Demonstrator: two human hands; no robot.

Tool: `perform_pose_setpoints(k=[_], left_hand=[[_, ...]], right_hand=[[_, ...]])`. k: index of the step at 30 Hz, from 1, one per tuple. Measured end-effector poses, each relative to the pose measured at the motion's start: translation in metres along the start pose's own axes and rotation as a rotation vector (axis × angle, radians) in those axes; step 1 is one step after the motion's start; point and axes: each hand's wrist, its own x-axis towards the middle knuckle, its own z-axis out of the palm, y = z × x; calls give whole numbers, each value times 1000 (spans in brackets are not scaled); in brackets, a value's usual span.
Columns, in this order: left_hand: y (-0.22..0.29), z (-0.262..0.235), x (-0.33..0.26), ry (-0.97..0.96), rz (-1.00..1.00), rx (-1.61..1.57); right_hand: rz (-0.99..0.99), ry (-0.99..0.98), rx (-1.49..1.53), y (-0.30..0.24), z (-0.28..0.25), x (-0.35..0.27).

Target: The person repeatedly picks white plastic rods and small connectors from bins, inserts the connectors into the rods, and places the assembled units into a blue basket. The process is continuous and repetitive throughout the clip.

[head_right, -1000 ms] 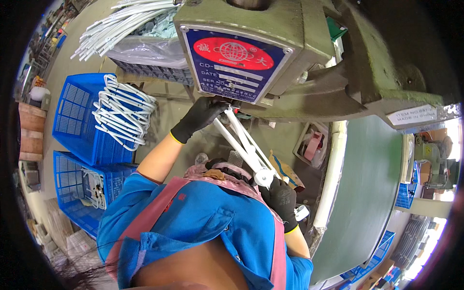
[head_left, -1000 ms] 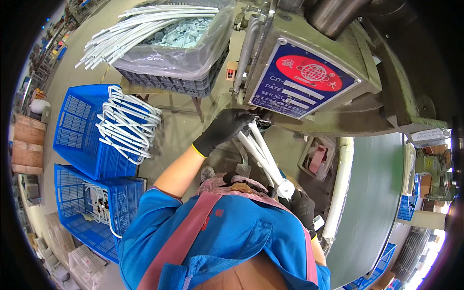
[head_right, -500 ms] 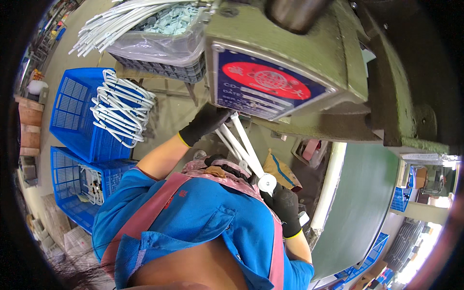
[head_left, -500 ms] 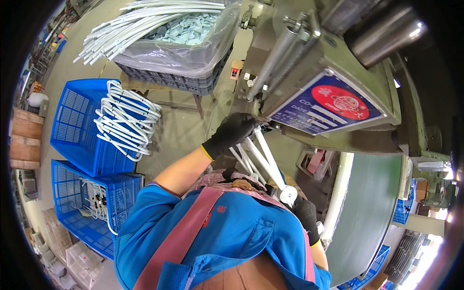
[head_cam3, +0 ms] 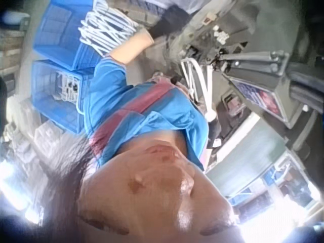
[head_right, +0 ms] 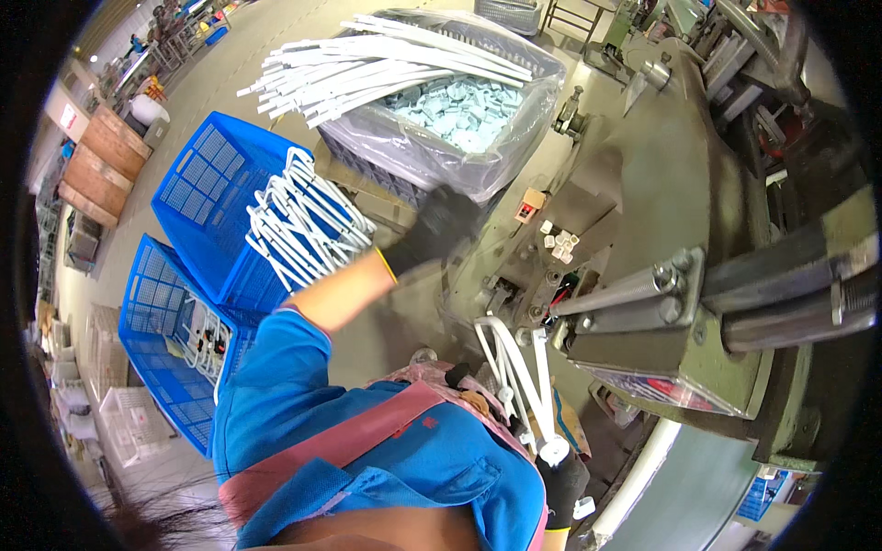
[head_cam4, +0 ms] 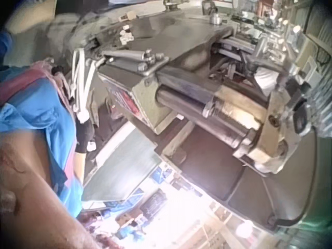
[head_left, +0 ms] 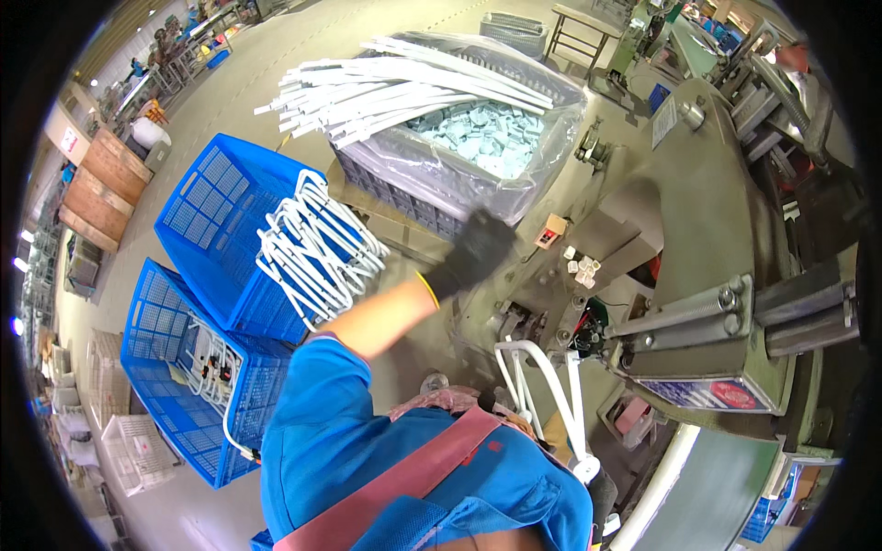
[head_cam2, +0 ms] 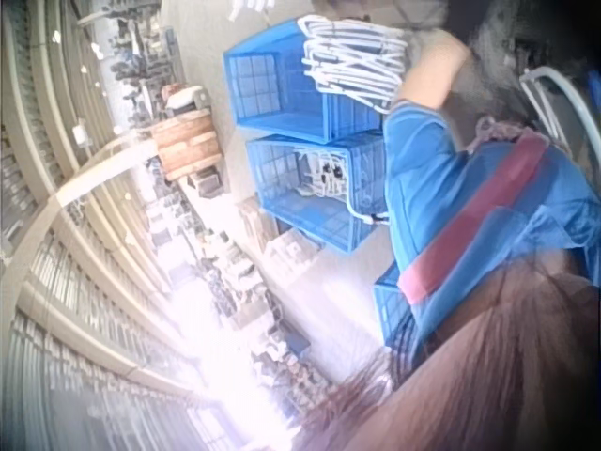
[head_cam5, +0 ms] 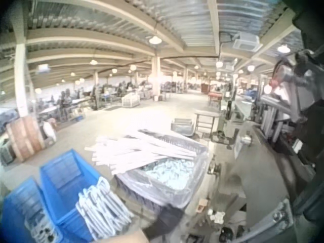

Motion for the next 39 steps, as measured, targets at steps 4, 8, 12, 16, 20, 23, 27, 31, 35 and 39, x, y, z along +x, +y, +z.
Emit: perform_pose_setpoints(k=[4, 8, 12, 16, 20, 23, 27, 31, 35, 39], left_hand=[[-175, -12, 0, 498, -405, 335], [-235, -22, -17, -26, -623, 428], [-233, -37, -39, -27, -551, 147], [-224, -78, -107, 289, -480, -19], [-186, -137, -192, 95, -679, -419], [-144, -165, -243, -44, -978, -752], [-80, -152, -303, 62, -1030, -1118], [-4, -99, -347, 30, -941, -1261], [62, -80, -377, -58, -943, -1129], [105, -91, -371, 5, -674, -1058]], right_hand=[[63, 60, -126, -10, 7, -4], [-13, 176, -145, -7, 15, -5], [33, 155, -171, -8, 12, -3], [-5, 131, -170, -13, 7, -1], [-45, 126, -208, -11, 2, 6], [-138, 99, -188, -4, -6, 12], [-206, 75, -195, 11, -14, 24], [-331, 101, -229, 30, -16, 34], [-376, 41, -281, 39, -28, 42], [-537, 194, -328, 26, -47, 41]])
